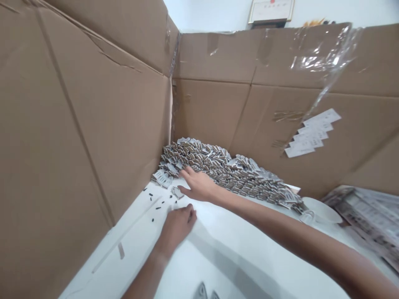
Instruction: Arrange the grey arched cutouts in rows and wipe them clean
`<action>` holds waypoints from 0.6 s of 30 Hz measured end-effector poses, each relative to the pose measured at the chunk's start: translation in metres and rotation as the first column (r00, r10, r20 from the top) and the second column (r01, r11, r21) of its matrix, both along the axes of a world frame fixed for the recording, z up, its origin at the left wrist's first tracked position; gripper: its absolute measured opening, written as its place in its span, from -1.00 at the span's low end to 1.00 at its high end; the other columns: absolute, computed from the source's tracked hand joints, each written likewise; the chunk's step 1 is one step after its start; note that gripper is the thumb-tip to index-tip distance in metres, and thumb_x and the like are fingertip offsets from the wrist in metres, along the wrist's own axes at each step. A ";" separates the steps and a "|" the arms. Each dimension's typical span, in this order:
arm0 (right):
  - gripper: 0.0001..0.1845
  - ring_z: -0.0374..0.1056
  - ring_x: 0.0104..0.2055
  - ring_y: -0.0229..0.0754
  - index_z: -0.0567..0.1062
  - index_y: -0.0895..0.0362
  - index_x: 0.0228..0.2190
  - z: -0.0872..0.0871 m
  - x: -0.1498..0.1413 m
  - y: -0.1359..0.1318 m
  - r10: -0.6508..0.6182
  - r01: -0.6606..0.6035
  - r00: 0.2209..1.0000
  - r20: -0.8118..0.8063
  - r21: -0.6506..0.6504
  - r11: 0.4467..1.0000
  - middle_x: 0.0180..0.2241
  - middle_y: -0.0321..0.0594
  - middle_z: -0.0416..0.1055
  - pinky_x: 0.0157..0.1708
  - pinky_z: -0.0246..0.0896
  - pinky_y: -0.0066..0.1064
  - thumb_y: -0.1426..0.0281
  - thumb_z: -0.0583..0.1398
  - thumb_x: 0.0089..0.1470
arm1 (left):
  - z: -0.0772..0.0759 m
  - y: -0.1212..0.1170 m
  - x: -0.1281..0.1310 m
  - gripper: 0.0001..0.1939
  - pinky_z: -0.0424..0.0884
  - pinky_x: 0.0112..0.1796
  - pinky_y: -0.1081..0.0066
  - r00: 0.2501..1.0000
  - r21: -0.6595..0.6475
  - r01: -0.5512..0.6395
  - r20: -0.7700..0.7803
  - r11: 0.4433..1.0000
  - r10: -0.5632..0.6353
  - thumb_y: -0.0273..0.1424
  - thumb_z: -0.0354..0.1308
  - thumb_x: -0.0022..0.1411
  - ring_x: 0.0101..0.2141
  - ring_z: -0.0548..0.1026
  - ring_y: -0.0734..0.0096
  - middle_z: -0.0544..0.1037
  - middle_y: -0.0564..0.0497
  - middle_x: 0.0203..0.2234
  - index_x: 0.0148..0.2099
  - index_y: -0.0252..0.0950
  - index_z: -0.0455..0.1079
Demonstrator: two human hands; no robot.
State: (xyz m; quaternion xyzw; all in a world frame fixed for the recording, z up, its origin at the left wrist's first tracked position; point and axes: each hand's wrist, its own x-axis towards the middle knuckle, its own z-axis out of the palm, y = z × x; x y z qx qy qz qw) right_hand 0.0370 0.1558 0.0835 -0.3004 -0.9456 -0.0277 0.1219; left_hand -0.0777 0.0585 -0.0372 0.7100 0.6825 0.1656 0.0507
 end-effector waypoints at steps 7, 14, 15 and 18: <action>-0.60 0.57 -0.20 -0.05 0.48 0.08 0.12 -0.012 0.124 -0.102 0.135 -0.084 0.980 0.145 -0.311 0.947 0.04 -0.08 0.58 -0.19 0.33 -0.27 0.16 0.20 0.37 | 0.007 0.001 0.000 -0.75 0.41 -0.06 0.21 0.998 0.081 -0.065 -0.010 0.995 0.066 -0.33 -0.07 0.51 -0.05 0.56 0.08 0.62 -0.10 -0.11 -0.08 -0.20 0.45; -0.65 0.56 -0.28 -0.03 0.49 0.03 0.00 -0.046 0.175 -0.177 0.273 -0.208 0.942 0.193 -0.301 0.931 -0.13 -0.18 0.58 -0.40 0.25 -0.28 0.09 0.24 0.32 | 0.004 0.018 -0.005 -0.74 0.39 0.13 0.06 0.986 0.214 -0.088 -0.119 0.973 0.115 -0.41 -0.03 0.43 0.05 0.47 -0.04 0.55 -0.25 0.00 -0.01 -0.31 0.46; -0.65 0.56 -0.28 -0.03 0.49 0.03 -0.02 -0.048 0.179 -0.180 0.275 -0.212 0.941 0.196 -0.290 0.933 -0.15 -0.18 0.58 -0.41 0.25 -0.27 0.08 0.25 0.32 | 0.004 0.022 -0.006 -0.72 0.39 0.14 0.03 0.984 0.224 -0.097 -0.126 0.970 0.128 -0.41 -0.04 0.43 0.10 0.46 -0.06 0.53 -0.28 0.05 0.03 -0.33 0.46; -0.68 0.55 -0.23 -0.01 0.49 0.03 -0.03 -0.044 0.188 -0.184 0.235 -0.180 0.954 0.186 -0.271 0.946 -0.14 -0.17 0.56 -0.38 0.28 -0.26 0.10 0.24 0.33 | 0.002 0.029 -0.007 -0.66 0.35 0.24 0.00 0.981 0.245 -0.099 -0.136 0.964 0.135 -0.43 -0.05 0.43 0.30 0.34 -0.08 0.42 -0.31 0.28 0.13 -0.33 0.44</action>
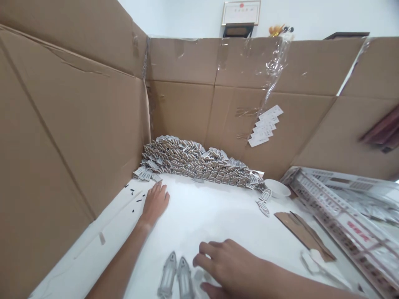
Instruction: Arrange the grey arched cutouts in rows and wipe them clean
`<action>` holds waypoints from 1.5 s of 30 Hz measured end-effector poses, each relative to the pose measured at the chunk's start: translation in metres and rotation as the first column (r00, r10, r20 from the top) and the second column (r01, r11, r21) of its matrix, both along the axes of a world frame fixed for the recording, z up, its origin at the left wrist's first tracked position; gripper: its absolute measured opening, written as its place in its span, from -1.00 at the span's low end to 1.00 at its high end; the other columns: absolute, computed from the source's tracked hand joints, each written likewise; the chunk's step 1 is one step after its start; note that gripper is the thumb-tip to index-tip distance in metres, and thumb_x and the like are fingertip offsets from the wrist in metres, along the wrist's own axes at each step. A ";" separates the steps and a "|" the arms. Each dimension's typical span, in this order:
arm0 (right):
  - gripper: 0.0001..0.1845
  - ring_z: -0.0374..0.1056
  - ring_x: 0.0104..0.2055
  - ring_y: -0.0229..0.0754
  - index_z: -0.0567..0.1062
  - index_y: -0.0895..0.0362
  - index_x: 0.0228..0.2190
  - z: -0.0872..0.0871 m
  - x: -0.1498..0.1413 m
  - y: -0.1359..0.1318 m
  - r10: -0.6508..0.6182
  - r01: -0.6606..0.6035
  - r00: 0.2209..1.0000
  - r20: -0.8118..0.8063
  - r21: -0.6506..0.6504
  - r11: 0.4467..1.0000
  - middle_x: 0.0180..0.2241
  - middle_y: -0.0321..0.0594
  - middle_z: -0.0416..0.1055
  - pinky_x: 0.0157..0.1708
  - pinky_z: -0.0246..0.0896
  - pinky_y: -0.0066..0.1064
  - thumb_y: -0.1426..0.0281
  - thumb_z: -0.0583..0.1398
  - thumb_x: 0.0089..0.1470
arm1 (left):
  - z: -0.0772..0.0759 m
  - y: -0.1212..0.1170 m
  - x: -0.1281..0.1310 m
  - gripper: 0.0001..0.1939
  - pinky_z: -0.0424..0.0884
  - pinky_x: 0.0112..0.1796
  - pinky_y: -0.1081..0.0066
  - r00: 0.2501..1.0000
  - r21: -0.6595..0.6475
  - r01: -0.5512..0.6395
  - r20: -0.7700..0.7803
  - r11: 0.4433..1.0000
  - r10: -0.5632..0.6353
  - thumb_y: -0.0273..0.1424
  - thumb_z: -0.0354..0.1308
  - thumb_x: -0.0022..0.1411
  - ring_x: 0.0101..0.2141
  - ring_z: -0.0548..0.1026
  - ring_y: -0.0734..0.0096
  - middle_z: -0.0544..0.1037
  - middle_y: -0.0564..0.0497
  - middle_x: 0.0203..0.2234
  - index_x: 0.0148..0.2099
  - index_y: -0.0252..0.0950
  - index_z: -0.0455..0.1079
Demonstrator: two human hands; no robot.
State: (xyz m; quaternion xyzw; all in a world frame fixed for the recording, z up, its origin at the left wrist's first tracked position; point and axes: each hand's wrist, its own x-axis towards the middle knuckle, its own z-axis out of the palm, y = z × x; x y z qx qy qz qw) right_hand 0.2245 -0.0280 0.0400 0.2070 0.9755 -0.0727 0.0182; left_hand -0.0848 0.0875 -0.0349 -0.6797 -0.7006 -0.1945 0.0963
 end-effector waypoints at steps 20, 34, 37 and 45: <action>-0.24 0.41 0.08 0.12 0.40 0.16 0.28 -0.011 -0.032 0.001 0.019 -0.026 0.999 -0.042 -0.188 0.982 0.16 0.07 0.39 0.00 0.41 -0.12 0.15 0.38 0.15 | 0.016 -0.047 0.042 -0.67 0.35 0.15 0.10 0.942 0.029 0.318 0.108 0.948 -0.319 -0.34 -0.09 0.53 0.06 0.45 0.08 0.60 -0.15 -0.01 0.07 -0.31 0.47; -0.46 0.38 0.00 0.05 0.47 0.10 0.14 -0.002 -0.054 -0.004 -0.133 0.119 0.987 -0.087 -0.150 0.981 0.04 -0.02 0.39 -0.09 0.38 -0.17 0.21 0.32 0.17 | 0.008 -0.044 0.049 -0.74 0.41 0.12 0.14 0.882 0.004 0.392 0.281 0.920 -0.377 -0.42 -0.02 0.50 0.05 0.47 0.13 0.63 -0.03 -0.03 0.11 -0.24 0.43; -0.49 0.36 -0.04 0.05 0.48 0.12 0.08 -0.006 -0.070 -0.008 -0.082 0.075 0.996 -0.043 -0.134 0.988 0.01 -0.02 0.38 -0.15 0.37 -0.17 0.19 0.33 0.15 | 0.007 -0.042 0.046 -0.74 0.43 0.08 0.13 0.882 0.000 0.382 0.299 0.924 -0.364 -0.42 -0.02 0.48 0.03 0.47 0.11 0.63 -0.04 -0.07 0.09 -0.25 0.44; -0.60 0.31 -0.07 0.03 0.46 0.18 -0.05 -0.008 -0.081 -0.012 -0.119 0.117 0.993 -0.010 -0.135 0.984 -0.09 -0.05 0.38 -0.18 0.34 -0.21 0.26 0.34 0.15 | 0.004 -0.040 0.045 -0.74 0.41 0.10 0.15 0.873 -0.014 0.384 0.332 0.923 -0.358 -0.44 -0.01 0.47 0.02 0.46 0.12 0.64 -0.03 -0.11 0.07 -0.23 0.46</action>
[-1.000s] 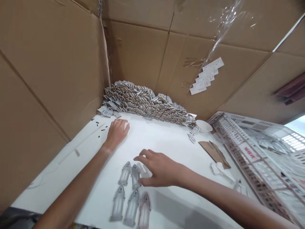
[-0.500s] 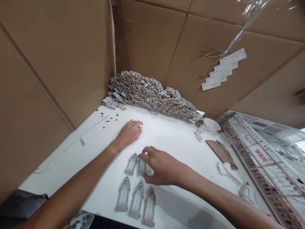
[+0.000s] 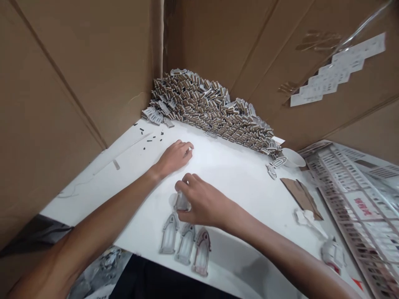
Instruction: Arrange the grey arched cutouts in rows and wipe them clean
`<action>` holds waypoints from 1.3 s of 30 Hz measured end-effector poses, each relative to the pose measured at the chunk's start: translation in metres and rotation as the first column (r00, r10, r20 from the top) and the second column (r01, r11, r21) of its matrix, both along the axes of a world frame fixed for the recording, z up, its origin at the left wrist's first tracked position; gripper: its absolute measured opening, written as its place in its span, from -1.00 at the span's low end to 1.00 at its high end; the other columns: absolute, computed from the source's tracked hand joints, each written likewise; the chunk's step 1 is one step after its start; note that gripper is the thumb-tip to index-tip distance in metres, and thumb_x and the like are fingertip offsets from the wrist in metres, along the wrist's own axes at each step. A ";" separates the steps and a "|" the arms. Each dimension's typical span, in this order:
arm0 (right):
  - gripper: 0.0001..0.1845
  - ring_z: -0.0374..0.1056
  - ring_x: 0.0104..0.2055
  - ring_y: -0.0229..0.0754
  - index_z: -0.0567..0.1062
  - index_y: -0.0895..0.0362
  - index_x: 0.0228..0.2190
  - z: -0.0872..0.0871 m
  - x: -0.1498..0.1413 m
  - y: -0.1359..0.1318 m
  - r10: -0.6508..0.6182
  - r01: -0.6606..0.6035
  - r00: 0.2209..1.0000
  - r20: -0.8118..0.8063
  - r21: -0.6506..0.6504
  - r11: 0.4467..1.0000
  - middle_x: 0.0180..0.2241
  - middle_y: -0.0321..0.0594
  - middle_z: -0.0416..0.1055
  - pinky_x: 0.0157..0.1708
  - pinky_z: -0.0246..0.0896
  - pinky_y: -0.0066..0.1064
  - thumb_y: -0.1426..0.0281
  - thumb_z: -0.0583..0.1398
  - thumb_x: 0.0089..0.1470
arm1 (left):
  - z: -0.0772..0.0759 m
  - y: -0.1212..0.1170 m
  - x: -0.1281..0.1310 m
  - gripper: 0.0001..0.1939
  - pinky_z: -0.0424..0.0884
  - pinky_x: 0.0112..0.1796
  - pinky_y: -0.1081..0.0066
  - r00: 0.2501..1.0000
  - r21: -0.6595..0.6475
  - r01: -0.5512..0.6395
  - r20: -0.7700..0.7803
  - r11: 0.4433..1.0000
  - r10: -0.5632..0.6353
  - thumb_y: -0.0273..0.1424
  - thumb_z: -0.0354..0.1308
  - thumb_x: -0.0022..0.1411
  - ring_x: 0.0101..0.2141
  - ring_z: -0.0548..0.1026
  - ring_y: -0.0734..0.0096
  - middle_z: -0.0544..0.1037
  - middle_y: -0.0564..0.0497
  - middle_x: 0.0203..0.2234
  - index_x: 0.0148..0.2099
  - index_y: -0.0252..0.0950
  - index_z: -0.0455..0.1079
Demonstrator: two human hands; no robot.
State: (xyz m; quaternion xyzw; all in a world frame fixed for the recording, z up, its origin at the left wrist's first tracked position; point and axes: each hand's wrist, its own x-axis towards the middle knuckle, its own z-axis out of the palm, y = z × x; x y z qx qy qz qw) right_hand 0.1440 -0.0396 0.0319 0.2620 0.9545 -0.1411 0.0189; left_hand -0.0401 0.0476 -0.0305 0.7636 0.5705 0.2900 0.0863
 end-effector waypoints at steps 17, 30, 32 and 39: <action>-0.61 0.37 -0.10 0.02 0.52 0.17 -0.10 0.002 0.000 -0.046 0.260 -0.259 0.965 0.016 -0.073 0.963 -0.15 -0.06 0.41 -0.24 0.35 -0.27 0.17 0.39 0.19 | -0.004 0.001 -0.001 -0.76 0.42 0.09 0.17 1.000 0.030 0.022 -0.021 0.999 -0.021 -0.49 -0.01 0.43 0.00 0.47 0.15 0.63 -0.04 -0.11 0.00 -0.24 0.46; -0.60 0.37 -0.05 0.11 0.49 0.17 -0.09 0.005 0.032 -0.073 0.091 -0.077 0.987 0.134 -0.107 0.991 -0.10 -0.01 0.41 -0.19 0.46 -0.12 0.18 0.38 0.16 | -0.005 0.000 0.001 -0.72 0.39 0.10 0.16 0.999 0.017 0.049 -0.017 0.999 -0.049 -0.45 -0.07 0.44 -0.02 0.46 0.14 0.64 -0.06 -0.11 -0.04 -0.26 0.48; -0.58 0.37 -0.04 0.13 0.49 0.16 -0.10 0.001 0.031 -0.074 0.084 -0.074 0.987 0.134 -0.078 0.994 -0.10 0.00 0.42 -0.17 0.47 -0.09 0.16 0.39 0.15 | -0.005 0.000 0.000 -0.72 0.39 0.10 0.16 0.999 0.018 0.052 -0.014 0.998 -0.052 -0.44 -0.07 0.43 -0.02 0.46 0.14 0.64 -0.06 -0.11 -0.04 -0.26 0.49; -0.53 0.38 -0.06 0.13 0.48 0.13 -0.10 -0.001 0.033 -0.074 0.088 -0.089 0.986 0.138 -0.002 0.996 -0.12 -0.06 0.45 -0.17 0.48 -0.09 0.06 0.39 0.16 | -0.007 0.003 -0.001 -0.74 0.39 0.09 0.15 0.998 0.030 0.065 0.000 0.997 -0.065 -0.43 -0.04 0.43 -0.04 0.47 0.17 0.64 -0.05 -0.12 -0.07 -0.26 0.49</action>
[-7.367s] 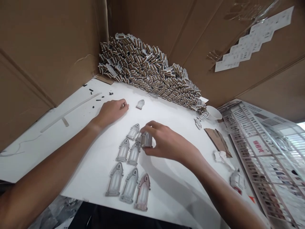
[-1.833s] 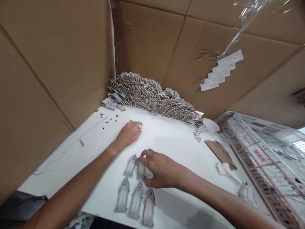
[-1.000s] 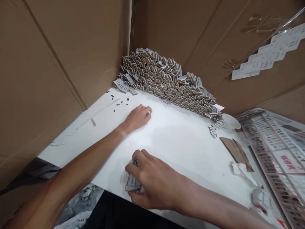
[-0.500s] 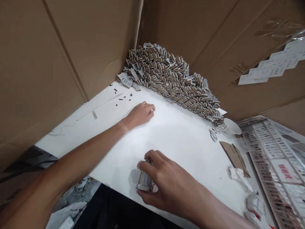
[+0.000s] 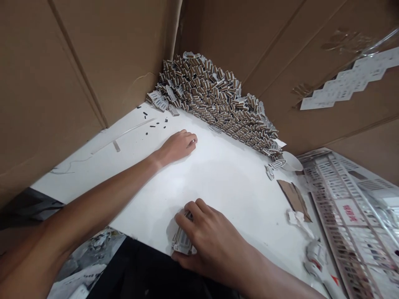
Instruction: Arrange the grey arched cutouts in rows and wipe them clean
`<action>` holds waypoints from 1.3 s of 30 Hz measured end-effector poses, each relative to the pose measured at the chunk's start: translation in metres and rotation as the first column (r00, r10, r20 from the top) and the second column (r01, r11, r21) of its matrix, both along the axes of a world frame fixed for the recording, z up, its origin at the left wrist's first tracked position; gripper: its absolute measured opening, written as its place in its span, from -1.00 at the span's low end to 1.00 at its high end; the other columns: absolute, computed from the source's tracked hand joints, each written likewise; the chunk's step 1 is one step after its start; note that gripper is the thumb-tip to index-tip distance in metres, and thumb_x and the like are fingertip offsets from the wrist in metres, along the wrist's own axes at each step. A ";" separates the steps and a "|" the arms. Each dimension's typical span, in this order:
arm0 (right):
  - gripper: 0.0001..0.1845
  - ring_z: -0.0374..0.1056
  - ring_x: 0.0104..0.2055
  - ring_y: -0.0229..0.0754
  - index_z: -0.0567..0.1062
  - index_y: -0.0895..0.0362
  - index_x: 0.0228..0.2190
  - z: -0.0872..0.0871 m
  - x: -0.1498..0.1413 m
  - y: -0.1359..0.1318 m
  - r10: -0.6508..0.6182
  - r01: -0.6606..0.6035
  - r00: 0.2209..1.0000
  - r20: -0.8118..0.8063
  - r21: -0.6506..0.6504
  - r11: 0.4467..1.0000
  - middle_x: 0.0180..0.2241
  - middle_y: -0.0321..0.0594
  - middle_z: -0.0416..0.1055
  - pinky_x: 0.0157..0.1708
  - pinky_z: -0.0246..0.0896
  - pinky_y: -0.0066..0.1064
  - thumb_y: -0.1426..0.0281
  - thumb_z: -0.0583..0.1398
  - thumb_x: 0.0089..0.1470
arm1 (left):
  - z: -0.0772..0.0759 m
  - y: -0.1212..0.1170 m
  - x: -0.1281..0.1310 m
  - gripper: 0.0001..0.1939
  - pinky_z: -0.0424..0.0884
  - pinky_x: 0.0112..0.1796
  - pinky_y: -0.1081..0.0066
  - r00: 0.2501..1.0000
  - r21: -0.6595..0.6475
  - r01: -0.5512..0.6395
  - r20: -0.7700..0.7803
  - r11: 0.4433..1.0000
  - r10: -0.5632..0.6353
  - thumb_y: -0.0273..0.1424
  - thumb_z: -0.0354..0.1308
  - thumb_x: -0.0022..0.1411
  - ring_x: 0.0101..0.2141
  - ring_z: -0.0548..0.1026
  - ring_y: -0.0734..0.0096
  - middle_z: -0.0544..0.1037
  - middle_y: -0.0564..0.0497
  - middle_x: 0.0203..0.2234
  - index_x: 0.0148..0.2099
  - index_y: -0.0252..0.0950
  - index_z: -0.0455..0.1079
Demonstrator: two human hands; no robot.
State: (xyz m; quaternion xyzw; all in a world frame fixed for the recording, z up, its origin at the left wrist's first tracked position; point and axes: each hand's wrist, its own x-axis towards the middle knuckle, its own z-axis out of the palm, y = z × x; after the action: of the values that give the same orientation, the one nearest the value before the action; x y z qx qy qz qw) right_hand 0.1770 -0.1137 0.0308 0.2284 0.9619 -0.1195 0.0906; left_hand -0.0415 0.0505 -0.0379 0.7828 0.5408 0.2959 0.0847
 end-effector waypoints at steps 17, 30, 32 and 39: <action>-0.59 0.36 -0.01 0.00 0.52 0.13 -0.02 0.031 0.040 0.007 -0.149 0.131 0.977 -0.155 -0.118 0.984 -0.06 -0.09 0.43 -0.13 0.38 -0.24 0.24 0.40 0.16 | 0.009 -0.003 0.002 -0.77 0.43 0.11 0.14 0.999 0.000 -0.028 0.036 1.000 0.028 -0.41 0.02 0.37 -0.05 0.49 0.12 0.64 -0.07 -0.18 -0.09 -0.23 0.52; -0.43 0.41 -0.08 0.13 0.46 0.12 -0.09 -0.019 0.039 -0.015 -0.099 0.099 0.995 -0.027 -0.018 0.995 -0.07 -0.05 0.47 -0.25 0.48 -0.14 0.14 0.49 -0.04 | 0.008 -0.007 0.000 -0.74 0.46 0.11 0.12 0.998 0.031 -0.061 -0.002 0.998 0.061 -0.43 -0.01 0.41 -0.03 0.53 0.13 0.65 -0.08 -0.14 -0.09 -0.25 0.52; -0.53 0.42 -0.13 0.09 0.46 0.12 -0.09 -0.032 0.040 -0.012 -0.050 0.052 0.998 -0.048 0.049 0.997 -0.10 -0.05 0.48 -0.32 0.45 -0.20 0.25 0.47 0.03 | 0.006 -0.006 -0.001 -0.74 0.47 0.10 0.11 0.998 0.041 -0.062 -0.002 0.997 0.062 -0.44 -0.01 0.42 -0.03 0.53 0.13 0.65 -0.09 -0.14 -0.10 -0.25 0.53; -0.70 0.49 -0.15 -0.06 0.50 0.05 -0.11 -0.049 0.045 0.019 -0.013 0.010 0.994 -0.108 -0.029 1.000 -0.06 -0.15 0.51 -0.24 0.45 -0.36 0.49 0.39 0.14 | -0.004 -0.003 -0.004 -0.74 0.47 0.08 0.12 0.998 0.056 -0.059 0.000 0.997 0.059 -0.47 0.01 0.42 -0.07 0.53 0.16 0.65 -0.09 -0.17 -0.10 -0.25 0.55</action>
State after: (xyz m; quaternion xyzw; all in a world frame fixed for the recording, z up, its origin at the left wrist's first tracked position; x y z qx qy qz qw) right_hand 0.2225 -0.0948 -0.0179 0.2259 0.9623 -0.1458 0.0407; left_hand -0.0452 0.0476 -0.0414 0.7687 0.5554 0.3127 0.0532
